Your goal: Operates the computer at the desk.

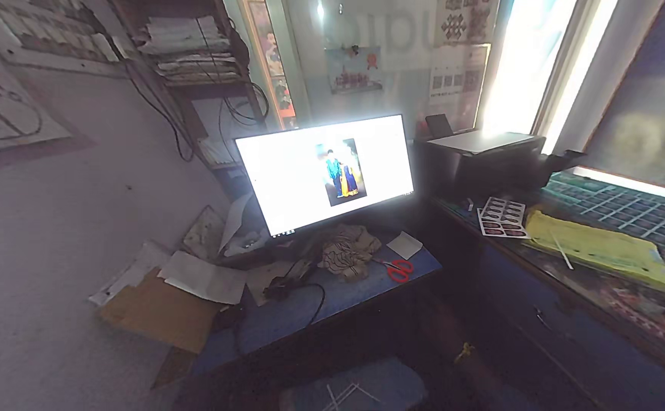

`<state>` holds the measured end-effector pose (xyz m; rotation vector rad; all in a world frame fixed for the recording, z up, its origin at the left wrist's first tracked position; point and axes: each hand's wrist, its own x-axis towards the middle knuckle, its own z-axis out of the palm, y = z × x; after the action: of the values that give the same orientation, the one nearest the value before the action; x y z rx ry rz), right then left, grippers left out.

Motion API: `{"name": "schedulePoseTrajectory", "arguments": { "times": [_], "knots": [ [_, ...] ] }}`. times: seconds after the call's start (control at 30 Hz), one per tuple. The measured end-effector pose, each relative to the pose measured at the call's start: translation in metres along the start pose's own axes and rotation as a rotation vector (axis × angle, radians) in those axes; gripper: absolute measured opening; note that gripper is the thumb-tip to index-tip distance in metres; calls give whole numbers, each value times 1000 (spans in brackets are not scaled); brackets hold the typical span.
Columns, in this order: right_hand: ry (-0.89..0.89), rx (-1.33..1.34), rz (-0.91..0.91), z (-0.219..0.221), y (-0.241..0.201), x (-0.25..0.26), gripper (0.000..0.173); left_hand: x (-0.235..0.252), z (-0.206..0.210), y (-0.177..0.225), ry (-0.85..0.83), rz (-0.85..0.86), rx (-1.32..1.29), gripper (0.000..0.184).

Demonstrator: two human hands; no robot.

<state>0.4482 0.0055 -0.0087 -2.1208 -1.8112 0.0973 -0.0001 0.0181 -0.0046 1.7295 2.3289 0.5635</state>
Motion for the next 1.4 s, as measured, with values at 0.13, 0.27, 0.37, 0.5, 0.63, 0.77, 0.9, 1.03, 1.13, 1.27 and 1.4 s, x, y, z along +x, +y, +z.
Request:
{"name": "schedulePoseTrajectory", "arguments": {
  "times": [0.13, 0.27, 0.37, 0.5, 0.63, 0.77, 0.9, 1.03, 1.13, 1.27, 1.4],
  "knots": [
    [27, -7, -13, -1, -2, -1, 49, -2, 0, -1, 9, 34, -2, 69],
    [2, 0, 1, -3, -3, 0, 49, -2, 2, -2, 33, 55, 16, 69],
    [-43, 11, 17, -10, -6, -2, 50, 0, 6, -5, 51, 65, 21, 69],
    [-30, 27, 13, -12, -8, -3, 49, 0, 4, -5, 46, 74, 13, 69],
    [-3, 22, -1, -12, -9, -3, 49, 1, 4, -4, 54, 74, 23, 69],
    [-6, 7, -3, -9, -7, -2, 50, 0, 3, -4, 44, 70, 34, 70],
    [7, 25, 10, -12, -10, -2, 52, 4, 9, -10, 70, 82, 28, 69],
    [-10, 41, 36, -15, -11, -2, 53, 6, 12, -12, 67, 79, 25, 70],
    [-24, 29, 51, -17, -13, -2, 53, 1, 6, -8, 45, 64, 16, 70],
    [-49, 44, 38, -21, -19, -3, 56, -6, -1, -5, 39, 75, -18, 67],
    [-152, 131, 82, -46, -39, -6, 57, -20, -28, 17, -143, 45, 89, 43]
  ]
}}
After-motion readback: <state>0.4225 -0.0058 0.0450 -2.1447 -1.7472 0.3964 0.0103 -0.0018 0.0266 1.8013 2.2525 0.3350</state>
